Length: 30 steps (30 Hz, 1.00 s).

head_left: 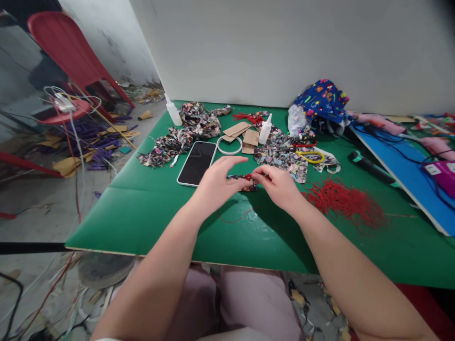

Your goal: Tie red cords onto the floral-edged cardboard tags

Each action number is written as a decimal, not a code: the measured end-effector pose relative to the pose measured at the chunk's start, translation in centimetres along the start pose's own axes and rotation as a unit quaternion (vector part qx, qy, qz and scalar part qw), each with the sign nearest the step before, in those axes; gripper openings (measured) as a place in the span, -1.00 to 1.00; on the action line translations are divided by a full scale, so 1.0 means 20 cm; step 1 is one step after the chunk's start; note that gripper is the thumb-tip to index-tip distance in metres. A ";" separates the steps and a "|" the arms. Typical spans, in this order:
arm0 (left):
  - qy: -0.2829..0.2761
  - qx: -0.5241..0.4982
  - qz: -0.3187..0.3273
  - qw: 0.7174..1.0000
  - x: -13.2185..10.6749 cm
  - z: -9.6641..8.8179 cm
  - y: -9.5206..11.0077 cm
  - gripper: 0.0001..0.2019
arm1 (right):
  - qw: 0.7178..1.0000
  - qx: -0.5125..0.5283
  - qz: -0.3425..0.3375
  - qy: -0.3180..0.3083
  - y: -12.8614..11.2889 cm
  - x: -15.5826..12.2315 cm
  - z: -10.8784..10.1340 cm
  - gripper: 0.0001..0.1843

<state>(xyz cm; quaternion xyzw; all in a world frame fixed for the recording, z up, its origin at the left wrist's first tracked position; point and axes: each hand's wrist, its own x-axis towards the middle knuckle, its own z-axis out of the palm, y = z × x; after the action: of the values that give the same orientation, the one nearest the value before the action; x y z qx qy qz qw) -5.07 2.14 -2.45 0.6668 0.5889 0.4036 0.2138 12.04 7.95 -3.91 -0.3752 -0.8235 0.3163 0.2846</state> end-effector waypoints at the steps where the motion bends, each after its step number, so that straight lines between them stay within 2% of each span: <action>1: -0.027 -0.009 0.019 0.999 -0.01 0.03 0.01 -0.50 | 1.000 -0.009 -0.008 -0.005 0.00 0.00 0.00 -0.83; 3: -0.066 -0.030 0.028 0.997 -0.02 0.08 0.03 -0.42 | 1.000 -0.020 -0.018 -0.012 0.00 0.00 0.01 -0.81; 7: -0.085 -0.058 -0.023 0.994 -0.02 0.14 0.04 -0.47 | 0.999 -0.022 -0.034 -0.006 -0.01 0.00 0.01 -0.77; 11: -0.087 -0.070 -0.049 0.992 -0.02 0.14 0.04 -0.57 | 0.999 -0.008 -0.044 0.000 -0.01 -0.01 0.00 -0.79; 14: -0.087 -0.086 -0.036 0.992 -0.02 0.13 0.04 -0.65 | 0.999 -0.012 -0.049 0.003 -0.01 -0.01 0.00 -0.81; 21: -0.036 0.049 -0.007 0.998 -0.01 0.10 0.02 -0.75 | 0.997 -0.064 -0.037 0.001 -0.01 -0.02 -0.01 -0.77; 30: -0.066 0.112 0.052 0.990 -0.01 0.08 0.02 -0.73 | 0.996 -0.080 -0.034 -0.003 -0.01 -0.02 -0.01 -0.77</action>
<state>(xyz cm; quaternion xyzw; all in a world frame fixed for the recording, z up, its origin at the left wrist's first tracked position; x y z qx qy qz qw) -3.64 2.19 -3.13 0.7412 0.5800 0.3005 0.1547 12.36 7.54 -3.70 -0.3679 -0.8591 0.2409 0.2618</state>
